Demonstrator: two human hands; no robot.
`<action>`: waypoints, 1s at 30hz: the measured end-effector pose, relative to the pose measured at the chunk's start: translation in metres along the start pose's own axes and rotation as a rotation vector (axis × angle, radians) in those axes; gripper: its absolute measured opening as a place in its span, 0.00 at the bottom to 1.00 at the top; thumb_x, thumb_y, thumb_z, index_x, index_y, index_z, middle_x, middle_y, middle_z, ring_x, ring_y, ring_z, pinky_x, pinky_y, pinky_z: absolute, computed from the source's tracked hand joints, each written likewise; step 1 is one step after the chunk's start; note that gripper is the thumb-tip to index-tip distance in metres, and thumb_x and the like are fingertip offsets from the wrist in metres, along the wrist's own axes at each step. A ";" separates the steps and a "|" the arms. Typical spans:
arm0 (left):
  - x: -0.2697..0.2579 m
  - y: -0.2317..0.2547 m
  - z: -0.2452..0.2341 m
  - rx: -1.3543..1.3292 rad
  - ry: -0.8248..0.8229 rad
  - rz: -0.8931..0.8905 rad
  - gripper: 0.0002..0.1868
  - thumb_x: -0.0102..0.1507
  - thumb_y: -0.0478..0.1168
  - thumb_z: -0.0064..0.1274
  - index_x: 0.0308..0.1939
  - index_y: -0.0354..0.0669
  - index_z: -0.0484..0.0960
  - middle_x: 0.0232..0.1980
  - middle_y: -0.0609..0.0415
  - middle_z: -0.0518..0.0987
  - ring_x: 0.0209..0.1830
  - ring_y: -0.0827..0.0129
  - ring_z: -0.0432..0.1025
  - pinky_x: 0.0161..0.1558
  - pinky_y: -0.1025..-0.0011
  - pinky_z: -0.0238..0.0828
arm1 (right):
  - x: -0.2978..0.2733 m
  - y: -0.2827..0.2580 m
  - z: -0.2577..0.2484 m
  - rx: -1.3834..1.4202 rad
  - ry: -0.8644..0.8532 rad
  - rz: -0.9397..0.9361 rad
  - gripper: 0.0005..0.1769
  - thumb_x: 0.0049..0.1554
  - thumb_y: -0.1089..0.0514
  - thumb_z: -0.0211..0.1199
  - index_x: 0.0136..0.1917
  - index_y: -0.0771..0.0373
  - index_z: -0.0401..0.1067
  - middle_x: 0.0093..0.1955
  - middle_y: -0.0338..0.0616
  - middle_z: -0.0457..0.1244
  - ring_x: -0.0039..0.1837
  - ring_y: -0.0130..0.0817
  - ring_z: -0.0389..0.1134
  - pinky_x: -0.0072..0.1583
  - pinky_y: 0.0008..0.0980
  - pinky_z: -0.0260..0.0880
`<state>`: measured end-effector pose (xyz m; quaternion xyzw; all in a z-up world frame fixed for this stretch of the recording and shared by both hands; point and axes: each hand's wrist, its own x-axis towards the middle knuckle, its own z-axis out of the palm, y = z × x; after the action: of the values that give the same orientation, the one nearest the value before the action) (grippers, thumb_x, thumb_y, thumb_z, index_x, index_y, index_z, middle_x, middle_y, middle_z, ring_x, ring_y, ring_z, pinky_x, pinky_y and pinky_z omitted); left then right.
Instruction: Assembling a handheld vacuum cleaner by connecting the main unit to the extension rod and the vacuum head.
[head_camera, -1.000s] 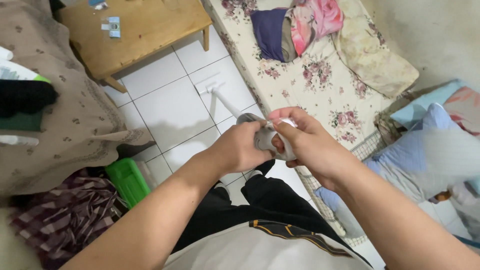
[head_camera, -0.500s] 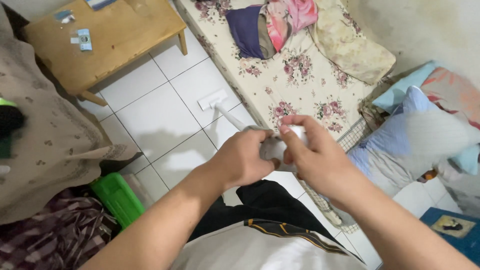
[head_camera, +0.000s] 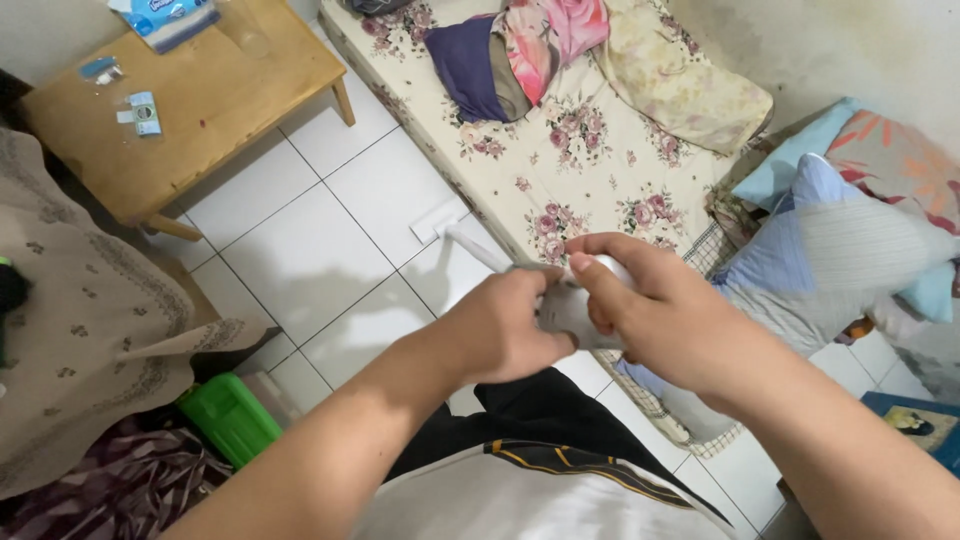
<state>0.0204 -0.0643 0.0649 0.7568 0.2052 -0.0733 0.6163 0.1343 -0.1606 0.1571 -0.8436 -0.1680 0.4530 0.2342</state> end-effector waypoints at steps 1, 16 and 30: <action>-0.001 0.002 -0.001 -0.001 0.001 -0.001 0.31 0.51 0.45 0.59 0.57 0.38 0.78 0.48 0.42 0.85 0.50 0.55 0.81 0.53 0.66 0.76 | 0.000 0.001 -0.001 -0.001 -0.001 0.000 0.23 0.61 0.40 0.56 0.63 0.52 0.73 0.29 0.36 0.58 0.32 0.26 0.55 0.34 0.31 0.56; 0.045 -0.067 -0.008 0.035 0.102 -0.037 0.54 0.52 0.49 0.60 0.76 0.31 0.51 0.63 0.34 0.75 0.64 0.50 0.72 0.61 0.65 0.69 | 0.094 0.024 0.023 0.162 -0.099 -0.152 0.25 0.62 0.39 0.54 0.61 0.59 0.72 0.33 0.37 0.59 0.33 0.25 0.56 0.34 0.28 0.57; 0.075 0.025 0.003 -0.102 0.284 -0.084 0.33 0.54 0.45 0.58 0.63 0.41 0.75 0.58 0.47 0.83 0.57 0.60 0.78 0.56 0.67 0.75 | 0.085 -0.011 -0.091 0.060 -0.269 0.005 0.21 0.63 0.46 0.55 0.69 0.44 0.70 0.45 0.37 0.66 0.45 0.27 0.63 0.43 0.31 0.65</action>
<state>0.0989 -0.0545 0.0595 0.7182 0.3250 0.0191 0.6150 0.2558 -0.1311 0.1487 -0.7683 -0.1819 0.5675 0.2335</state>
